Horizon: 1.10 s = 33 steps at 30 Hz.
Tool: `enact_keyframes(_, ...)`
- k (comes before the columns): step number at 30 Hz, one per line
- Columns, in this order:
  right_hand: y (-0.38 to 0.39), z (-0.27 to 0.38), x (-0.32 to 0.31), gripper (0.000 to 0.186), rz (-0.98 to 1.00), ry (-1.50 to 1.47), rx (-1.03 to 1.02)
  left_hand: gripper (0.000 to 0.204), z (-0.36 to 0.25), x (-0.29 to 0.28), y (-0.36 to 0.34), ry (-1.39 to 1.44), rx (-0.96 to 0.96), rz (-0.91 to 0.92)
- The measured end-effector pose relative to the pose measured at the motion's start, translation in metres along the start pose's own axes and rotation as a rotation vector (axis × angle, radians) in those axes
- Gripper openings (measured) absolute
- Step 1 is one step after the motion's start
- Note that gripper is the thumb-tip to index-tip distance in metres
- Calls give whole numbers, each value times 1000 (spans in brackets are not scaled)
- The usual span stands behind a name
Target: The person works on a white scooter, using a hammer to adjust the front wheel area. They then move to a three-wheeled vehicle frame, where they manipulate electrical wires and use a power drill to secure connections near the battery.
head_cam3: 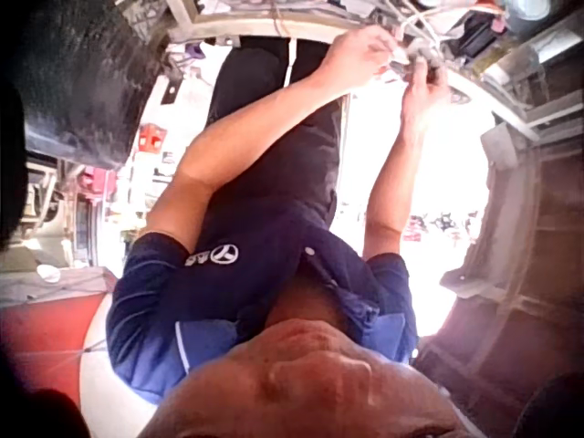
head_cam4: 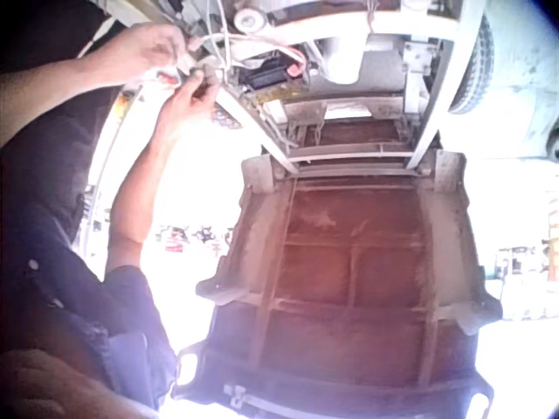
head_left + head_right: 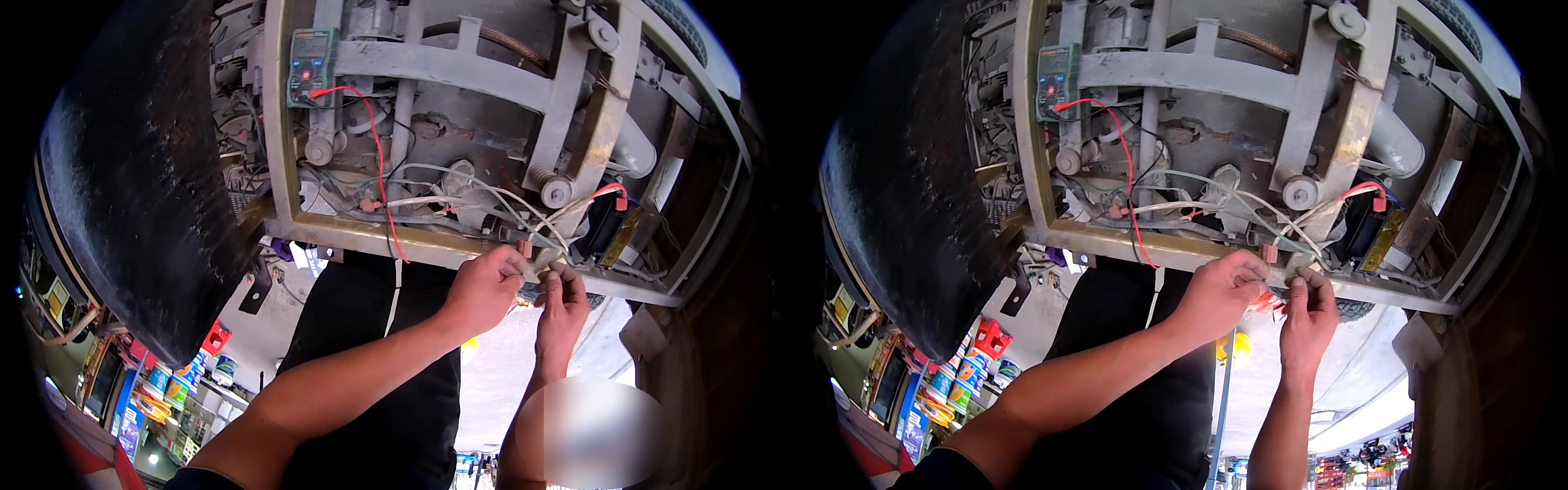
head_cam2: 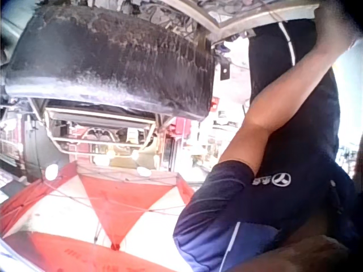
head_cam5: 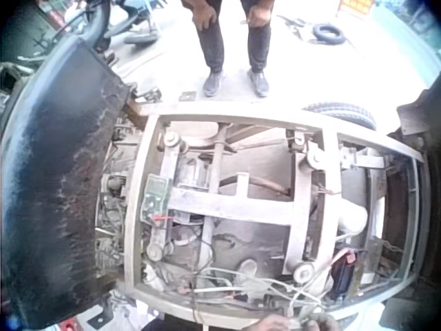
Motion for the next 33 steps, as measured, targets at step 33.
enact_keyframes(33, -5, -24, 51, 20, 528, -973, 486, 21, 19, -56, -3, 100, -113, 54)
Point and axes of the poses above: each hand's wrist, its own y-axis away from the middle knuckle, its own x-axis out of the palm, z = x × y, the point moved 3 cm from there along -y, towards the middle knuckle, and after that the axes turned 10 degrees about x, right-handed, at the moved point
